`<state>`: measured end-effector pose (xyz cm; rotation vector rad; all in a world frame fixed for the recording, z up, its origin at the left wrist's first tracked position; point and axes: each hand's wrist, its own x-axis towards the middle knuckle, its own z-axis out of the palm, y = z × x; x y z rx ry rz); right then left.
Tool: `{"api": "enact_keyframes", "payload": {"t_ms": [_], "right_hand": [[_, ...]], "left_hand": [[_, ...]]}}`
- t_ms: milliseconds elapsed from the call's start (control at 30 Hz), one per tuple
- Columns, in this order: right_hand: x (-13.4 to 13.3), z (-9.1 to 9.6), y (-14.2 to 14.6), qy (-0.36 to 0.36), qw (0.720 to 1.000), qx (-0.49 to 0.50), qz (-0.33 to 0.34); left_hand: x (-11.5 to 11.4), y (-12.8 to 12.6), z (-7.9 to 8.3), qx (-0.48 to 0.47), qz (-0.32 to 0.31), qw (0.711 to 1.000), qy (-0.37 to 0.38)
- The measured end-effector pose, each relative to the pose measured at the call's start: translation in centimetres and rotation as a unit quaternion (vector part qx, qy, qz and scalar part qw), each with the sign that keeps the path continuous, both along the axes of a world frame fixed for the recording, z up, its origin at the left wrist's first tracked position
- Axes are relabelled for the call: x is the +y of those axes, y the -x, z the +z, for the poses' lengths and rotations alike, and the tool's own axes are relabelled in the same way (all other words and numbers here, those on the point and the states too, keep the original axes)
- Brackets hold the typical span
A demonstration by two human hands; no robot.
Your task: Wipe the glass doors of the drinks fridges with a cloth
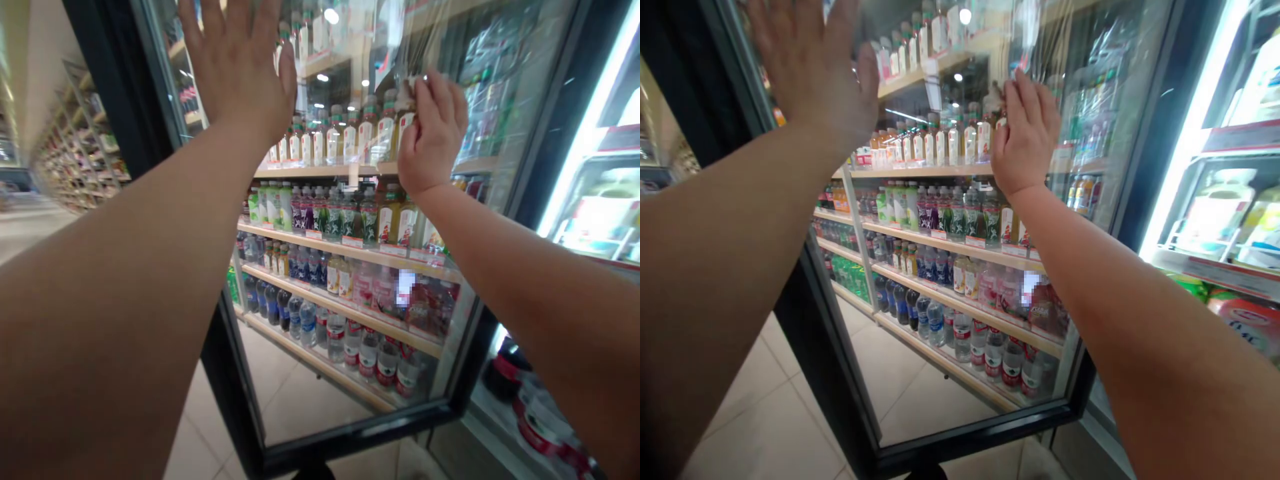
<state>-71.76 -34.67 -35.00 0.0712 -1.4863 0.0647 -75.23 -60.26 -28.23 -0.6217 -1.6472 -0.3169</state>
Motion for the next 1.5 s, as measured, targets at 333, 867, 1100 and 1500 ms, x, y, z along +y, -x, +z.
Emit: {"api": "enact_keyframes", "payload": {"t_ms": [333,867,1100,1500], "right_hand": [[-0.3,-0.3,-0.4,-0.026,0.999,-0.032,0.008],[-0.5,-0.8,-0.8,-0.125,0.989,-0.077,-0.001],[-0.5,-0.9,-0.8,-0.088,0.994,-0.064,-0.004],[-0.2,-0.9,-0.4,-0.061,0.996,-0.057,0.031]], "left_hand": [[0.0,-0.9,-0.1,-0.019,0.038,0.999,0.000],[-0.2,0.5,-0.3,0.013,0.104,0.994,0.007],[-0.2,0.7,-0.3,0.014,0.121,0.992,0.012],[-0.3,0.0,-0.6,0.009,0.096,0.995,0.004]]}}
